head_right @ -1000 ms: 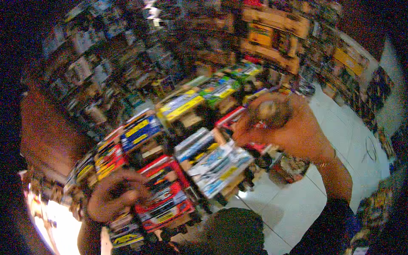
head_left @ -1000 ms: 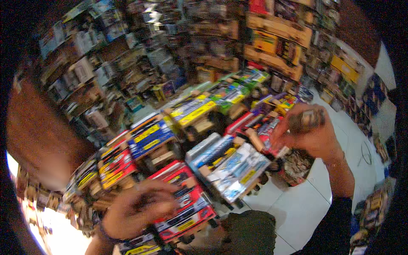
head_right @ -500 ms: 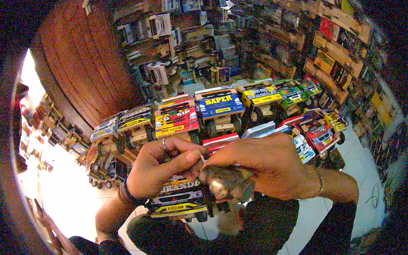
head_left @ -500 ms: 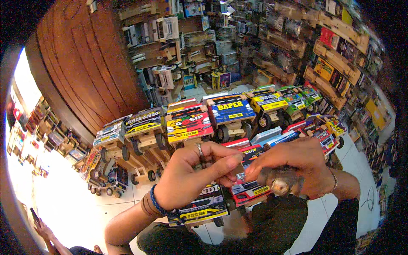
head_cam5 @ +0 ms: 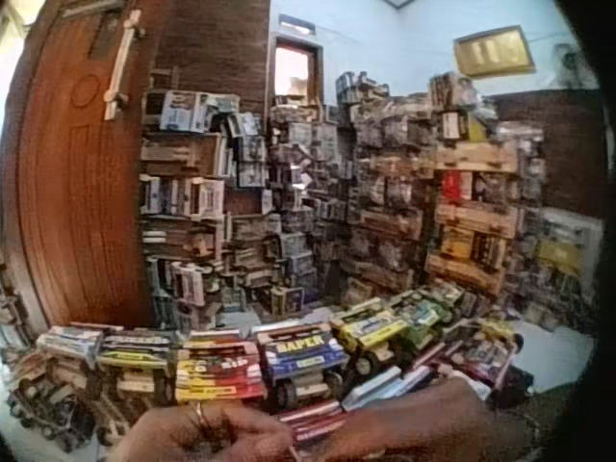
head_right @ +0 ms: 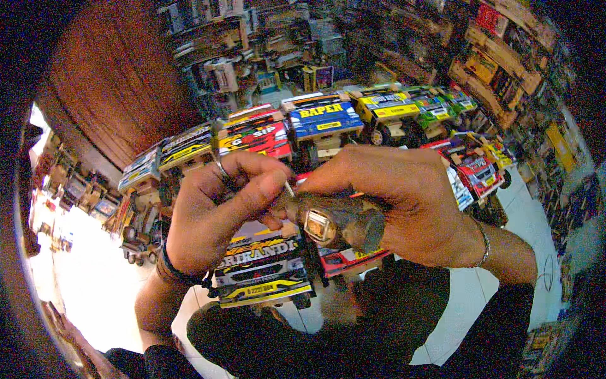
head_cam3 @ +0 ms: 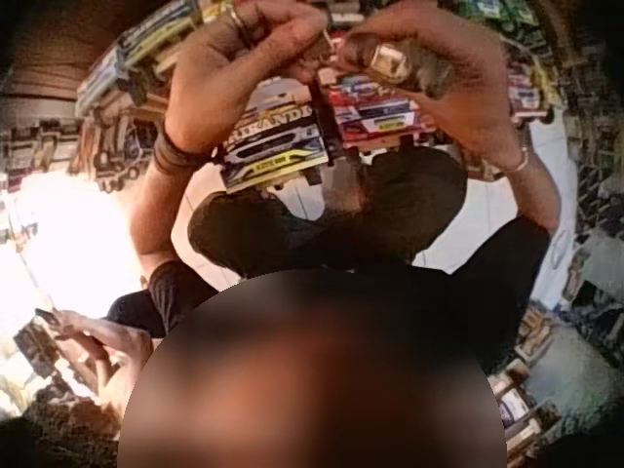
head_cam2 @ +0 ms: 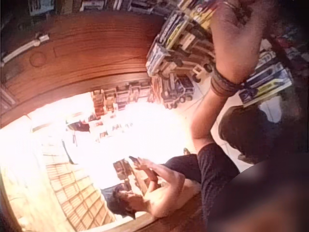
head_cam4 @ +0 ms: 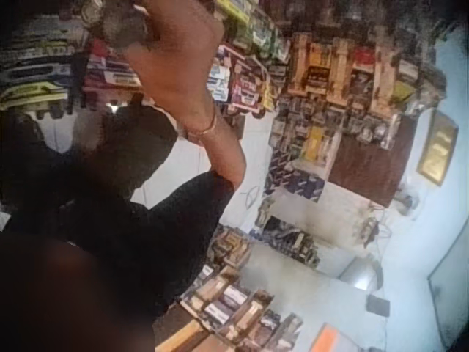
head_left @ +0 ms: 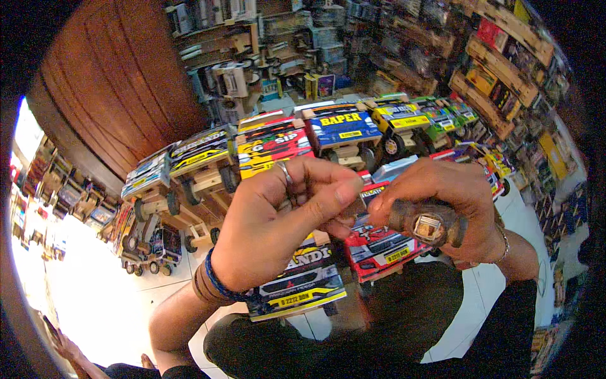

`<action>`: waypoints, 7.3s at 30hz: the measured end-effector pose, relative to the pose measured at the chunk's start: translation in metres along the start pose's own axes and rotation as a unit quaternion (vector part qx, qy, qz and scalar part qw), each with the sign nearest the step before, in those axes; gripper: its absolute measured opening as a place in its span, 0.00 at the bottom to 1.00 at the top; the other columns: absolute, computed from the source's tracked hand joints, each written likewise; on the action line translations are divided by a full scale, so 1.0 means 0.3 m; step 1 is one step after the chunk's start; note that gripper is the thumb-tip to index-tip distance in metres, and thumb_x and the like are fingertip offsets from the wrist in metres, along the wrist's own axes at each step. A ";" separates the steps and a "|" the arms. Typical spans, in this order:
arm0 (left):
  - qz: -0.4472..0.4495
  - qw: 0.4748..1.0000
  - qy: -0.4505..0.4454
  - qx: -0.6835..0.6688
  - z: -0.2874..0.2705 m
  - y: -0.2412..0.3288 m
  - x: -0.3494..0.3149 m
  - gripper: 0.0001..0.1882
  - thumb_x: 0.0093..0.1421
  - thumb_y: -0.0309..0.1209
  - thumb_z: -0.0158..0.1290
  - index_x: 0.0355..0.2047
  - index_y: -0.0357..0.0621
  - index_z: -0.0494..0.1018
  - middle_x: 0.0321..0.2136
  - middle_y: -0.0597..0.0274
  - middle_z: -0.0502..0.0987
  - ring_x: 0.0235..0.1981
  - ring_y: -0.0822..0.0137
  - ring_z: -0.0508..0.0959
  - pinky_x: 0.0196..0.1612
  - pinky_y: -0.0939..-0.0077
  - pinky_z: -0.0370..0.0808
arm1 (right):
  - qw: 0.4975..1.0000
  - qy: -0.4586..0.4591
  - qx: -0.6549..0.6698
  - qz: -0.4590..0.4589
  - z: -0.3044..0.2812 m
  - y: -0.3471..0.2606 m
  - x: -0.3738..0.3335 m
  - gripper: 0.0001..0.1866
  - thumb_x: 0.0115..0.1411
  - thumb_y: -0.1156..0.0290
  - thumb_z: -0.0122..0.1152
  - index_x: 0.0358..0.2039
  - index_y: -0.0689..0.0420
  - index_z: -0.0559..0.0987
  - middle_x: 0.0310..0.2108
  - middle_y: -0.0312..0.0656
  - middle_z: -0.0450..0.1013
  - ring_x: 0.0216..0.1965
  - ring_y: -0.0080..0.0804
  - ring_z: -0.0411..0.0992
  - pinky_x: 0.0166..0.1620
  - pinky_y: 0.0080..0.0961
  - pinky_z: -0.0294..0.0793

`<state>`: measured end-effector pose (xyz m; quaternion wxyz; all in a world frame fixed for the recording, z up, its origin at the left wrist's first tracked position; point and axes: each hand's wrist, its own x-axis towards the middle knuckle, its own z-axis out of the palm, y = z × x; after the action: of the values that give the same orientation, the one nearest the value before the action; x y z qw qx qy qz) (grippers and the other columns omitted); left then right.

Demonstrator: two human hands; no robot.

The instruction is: The person assembles small wooden toy trucks by inserting wooden pegs into pre-drilled holes and tapping them with a small hammer. The person handles multiple trucks one at a time, repeatedly picking up pegs from a nearby box and securing them into the truck bodies.

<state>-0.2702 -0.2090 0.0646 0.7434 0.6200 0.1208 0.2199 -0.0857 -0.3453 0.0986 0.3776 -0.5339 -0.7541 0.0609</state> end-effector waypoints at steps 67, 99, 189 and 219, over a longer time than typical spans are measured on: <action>-0.197 0.839 0.149 0.484 0.127 -0.050 0.257 0.19 0.69 0.36 0.48 0.54 0.36 0.70 0.47 0.57 0.75 0.47 0.67 0.73 0.51 0.74 0.70 | 0.611 -0.010 -0.386 0.691 -0.706 1.629 -2.119 0.12 0.51 0.68 0.63 0.36 0.60 0.81 0.35 0.52 0.79 0.38 0.47 0.78 0.41 0.42 0.78; -0.201 0.886 0.044 0.416 0.107 -0.004 0.192 0.15 0.68 0.27 0.47 0.53 0.33 0.70 0.50 0.55 0.74 0.49 0.63 0.74 0.52 0.70 0.71 | 0.729 0.324 0.126 0.590 -0.942 0.947 -1.693 0.22 0.58 0.53 0.64 0.49 0.52 0.79 0.45 0.28 0.76 0.30 0.12 0.63 0.27 0.15 0.61; -0.156 0.975 0.158 0.030 -0.361 -0.195 -0.280 0.10 0.60 0.27 0.60 0.39 0.33 0.75 0.35 0.57 0.80 0.34 0.72 0.80 0.36 0.80 0.79 | 0.823 0.348 0.024 0.449 -0.268 0.226 -0.415 0.26 0.70 0.63 0.45 0.68 0.51 0.59 0.68 0.38 0.57 0.68 0.28 0.54 0.49 0.15 0.73; -0.218 0.967 0.128 0.043 -0.395 -0.226 -0.273 0.11 0.60 0.30 0.61 0.38 0.34 0.75 0.30 0.61 0.80 0.28 0.74 0.79 0.34 0.82 0.77 | 0.946 0.013 -0.027 0.323 0.072 0.084 -0.365 0.29 0.66 0.64 0.51 0.64 0.64 0.60 0.30 0.40 0.73 0.20 0.23 0.67 0.24 0.20 0.67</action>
<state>-0.3832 -0.1541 -0.0329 0.7246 0.5767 0.3563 0.1245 -0.0644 -0.4211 0.0155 0.3328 -0.7596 -0.5375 0.1529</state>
